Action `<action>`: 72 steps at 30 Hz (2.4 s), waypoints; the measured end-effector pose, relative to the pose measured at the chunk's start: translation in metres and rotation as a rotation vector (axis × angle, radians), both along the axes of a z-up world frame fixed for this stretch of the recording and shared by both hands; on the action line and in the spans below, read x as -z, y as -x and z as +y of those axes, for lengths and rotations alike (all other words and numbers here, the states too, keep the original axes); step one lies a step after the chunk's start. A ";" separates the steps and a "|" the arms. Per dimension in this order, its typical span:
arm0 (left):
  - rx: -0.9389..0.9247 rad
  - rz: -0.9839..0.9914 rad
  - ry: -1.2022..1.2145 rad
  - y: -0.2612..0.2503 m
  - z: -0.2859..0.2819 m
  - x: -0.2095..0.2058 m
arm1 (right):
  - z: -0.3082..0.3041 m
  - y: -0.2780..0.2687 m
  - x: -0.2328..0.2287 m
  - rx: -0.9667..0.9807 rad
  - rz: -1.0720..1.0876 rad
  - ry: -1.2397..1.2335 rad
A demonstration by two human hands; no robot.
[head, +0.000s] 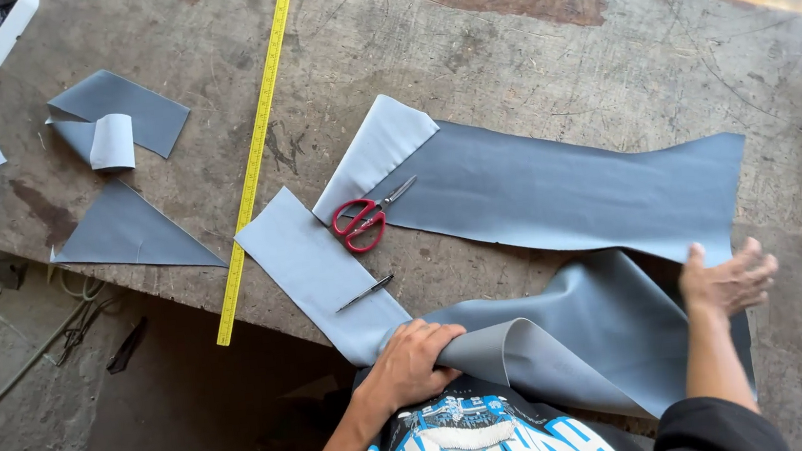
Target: The person cuts a large piece of grey fabric using red-handled scissors, following a curved line. They then measure and mark a white pattern piece with a yellow tape measure and a pen, and finally trace the pattern onto the grey fabric.
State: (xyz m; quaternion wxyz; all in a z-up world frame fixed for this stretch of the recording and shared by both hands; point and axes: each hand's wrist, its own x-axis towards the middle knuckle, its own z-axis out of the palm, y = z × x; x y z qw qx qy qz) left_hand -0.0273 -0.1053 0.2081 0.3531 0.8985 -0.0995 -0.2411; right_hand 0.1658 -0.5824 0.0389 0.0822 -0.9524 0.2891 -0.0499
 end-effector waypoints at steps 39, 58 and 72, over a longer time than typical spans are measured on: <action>-0.559 -0.583 -0.351 -0.111 0.150 0.206 | 0.161 0.260 -0.044 0.128 0.226 -0.851; -0.800 -0.558 -0.482 -0.055 0.202 0.193 | 0.180 0.217 -0.107 -0.093 0.264 -1.750; 0.040 0.314 0.403 -0.043 0.051 0.072 | 0.235 0.232 -0.170 -0.708 0.180 -1.314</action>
